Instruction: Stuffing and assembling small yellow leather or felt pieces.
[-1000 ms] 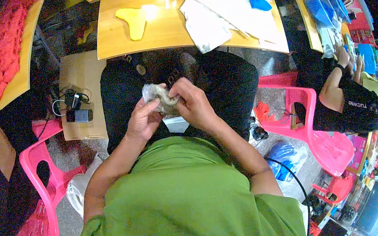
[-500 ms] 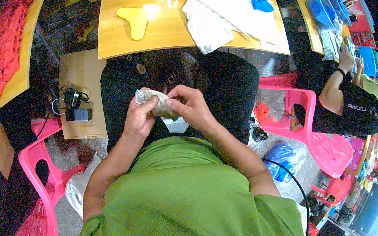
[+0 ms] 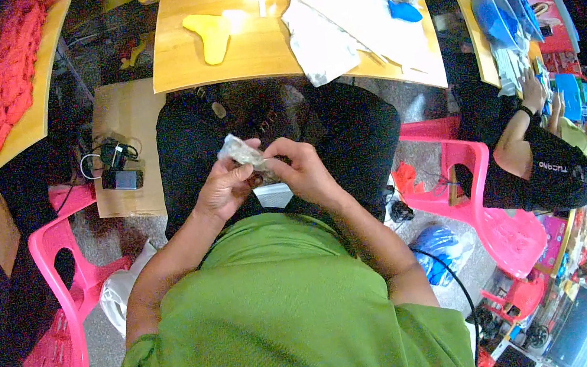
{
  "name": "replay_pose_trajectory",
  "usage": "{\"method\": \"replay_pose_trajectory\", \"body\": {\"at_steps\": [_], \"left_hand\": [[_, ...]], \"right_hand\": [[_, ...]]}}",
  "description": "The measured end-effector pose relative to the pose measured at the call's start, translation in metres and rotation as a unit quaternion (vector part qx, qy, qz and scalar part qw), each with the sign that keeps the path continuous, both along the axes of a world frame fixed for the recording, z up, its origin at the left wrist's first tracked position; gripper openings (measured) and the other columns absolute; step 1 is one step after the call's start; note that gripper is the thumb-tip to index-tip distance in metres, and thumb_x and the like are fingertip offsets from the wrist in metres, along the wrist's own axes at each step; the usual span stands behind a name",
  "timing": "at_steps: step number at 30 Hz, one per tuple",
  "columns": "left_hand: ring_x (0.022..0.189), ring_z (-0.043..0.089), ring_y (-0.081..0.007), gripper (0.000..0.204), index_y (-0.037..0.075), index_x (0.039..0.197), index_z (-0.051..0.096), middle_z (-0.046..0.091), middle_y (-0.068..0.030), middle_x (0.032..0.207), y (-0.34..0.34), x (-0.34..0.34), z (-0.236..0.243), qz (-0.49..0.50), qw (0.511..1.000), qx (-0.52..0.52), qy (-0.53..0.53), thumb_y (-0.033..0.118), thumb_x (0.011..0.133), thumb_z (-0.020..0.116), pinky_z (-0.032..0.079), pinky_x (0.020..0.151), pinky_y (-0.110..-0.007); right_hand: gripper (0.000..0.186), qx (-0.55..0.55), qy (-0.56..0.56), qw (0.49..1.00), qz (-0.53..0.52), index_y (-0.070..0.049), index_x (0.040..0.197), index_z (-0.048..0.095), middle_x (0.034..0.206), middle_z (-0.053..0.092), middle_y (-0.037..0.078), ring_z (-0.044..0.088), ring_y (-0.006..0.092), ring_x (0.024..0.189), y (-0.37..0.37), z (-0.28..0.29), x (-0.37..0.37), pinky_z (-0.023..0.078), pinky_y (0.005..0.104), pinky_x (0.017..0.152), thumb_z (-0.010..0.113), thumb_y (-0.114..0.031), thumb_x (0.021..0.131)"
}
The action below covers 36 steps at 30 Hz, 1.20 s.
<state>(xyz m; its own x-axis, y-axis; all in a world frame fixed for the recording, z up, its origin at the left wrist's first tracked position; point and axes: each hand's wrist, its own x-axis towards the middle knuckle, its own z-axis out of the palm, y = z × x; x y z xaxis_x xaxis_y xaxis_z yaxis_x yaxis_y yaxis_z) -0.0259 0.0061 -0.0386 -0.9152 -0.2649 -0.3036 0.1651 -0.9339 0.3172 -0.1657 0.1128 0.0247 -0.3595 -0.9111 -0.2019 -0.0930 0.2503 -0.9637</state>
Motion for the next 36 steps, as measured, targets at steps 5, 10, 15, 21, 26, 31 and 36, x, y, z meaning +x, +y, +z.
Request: {"method": "replay_pose_trajectory", "body": {"at_steps": [5,10,15,21,26,31,36], "left_hand": [[0.093,0.059,-0.0169,0.039,0.004,0.118,0.05,0.06,-0.0057,0.103,0.003,-0.004,0.018,-0.007,1.0,-0.001,0.007,0.0,0.082,0.063,0.049,0.085,-0.034],[0.103,0.056,-0.0178,0.039,0.003,0.121,0.049,0.057,-0.0068,0.112,0.005,-0.004,0.005,0.027,0.998,-0.043,-0.039,0.005,0.084,0.062,0.045,0.09,-0.035],[0.094,0.059,-0.0174,0.028,0.002,0.117,0.053,0.06,-0.0079,0.11,0.0,-0.006,0.007,0.046,0.995,-0.067,-0.05,0.014,0.091,0.053,0.047,0.086,-0.033],[0.106,0.056,-0.0187,0.031,0.001,0.12,0.051,0.053,-0.0113,0.128,0.004,-0.013,0.032,0.088,0.992,-0.054,-0.071,0.019,0.096,0.043,0.045,0.091,-0.033],[0.105,0.056,-0.0185,0.03,0.002,0.119,0.054,0.057,-0.0088,0.12,-0.005,-0.008,0.043,0.066,0.998,0.005,-0.009,0.017,0.093,0.048,0.043,0.093,-0.034],[0.093,0.06,-0.0172,0.017,0.003,0.102,0.06,0.064,-0.0055,0.1,-0.002,-0.001,0.014,0.056,0.994,-0.064,-0.066,0.005,0.086,0.058,0.047,0.086,-0.033],[0.081,0.062,-0.0171,0.014,0.003,0.097,0.06,0.064,-0.0059,0.09,-0.005,-0.002,0.018,0.091,0.993,-0.032,-0.073,0.0,0.083,0.058,0.05,0.075,-0.03]], "right_hand": [[0.006,0.054,0.068,0.996,-0.007,0.002,0.088,0.06,0.078,0.06,0.002,0.054,0.006,0.074,-0.001,0.006,0.001,0.045,0.0223,0.061,0.059,-0.002,0.084],[0.017,-0.041,0.229,0.973,0.014,-0.004,0.093,0.064,0.077,0.058,0.01,0.058,0.0207,0.068,-0.003,0.0,0.007,0.046,0.031,0.058,0.067,-0.007,0.077],[0.028,-0.028,0.34,0.94,-0.003,-0.006,0.097,0.063,0.091,0.055,0.012,0.057,0.0279,0.081,-0.001,0.006,0.022,0.048,0.0365,0.065,0.072,-0.011,0.072],[0.029,-0.059,0.245,0.965,-0.075,0.0,0.099,0.057,0.085,0.058,0.01,0.059,0.0189,0.076,-0.009,-0.004,0.035,0.047,0.0284,0.068,0.068,0.0,0.072],[0.018,-0.073,0.05,0.99,-0.105,0.001,0.091,0.058,0.076,0.059,0.005,0.057,0.0102,0.071,-0.003,0.029,0.023,0.045,0.0237,0.062,0.053,0.006,0.074],[0.015,-0.038,0.257,0.966,-0.007,0.002,0.088,0.059,0.076,0.059,0.011,0.058,0.0167,0.068,0.003,0.012,0.021,0.045,0.0276,0.061,0.055,0.003,0.073],[0.006,-0.006,0.06,0.998,0.033,0.002,0.08,0.06,0.085,0.058,0.007,0.056,0.0114,0.078,0.011,0.016,-0.001,0.043,0.0246,0.064,0.06,-0.002,0.075]]}}
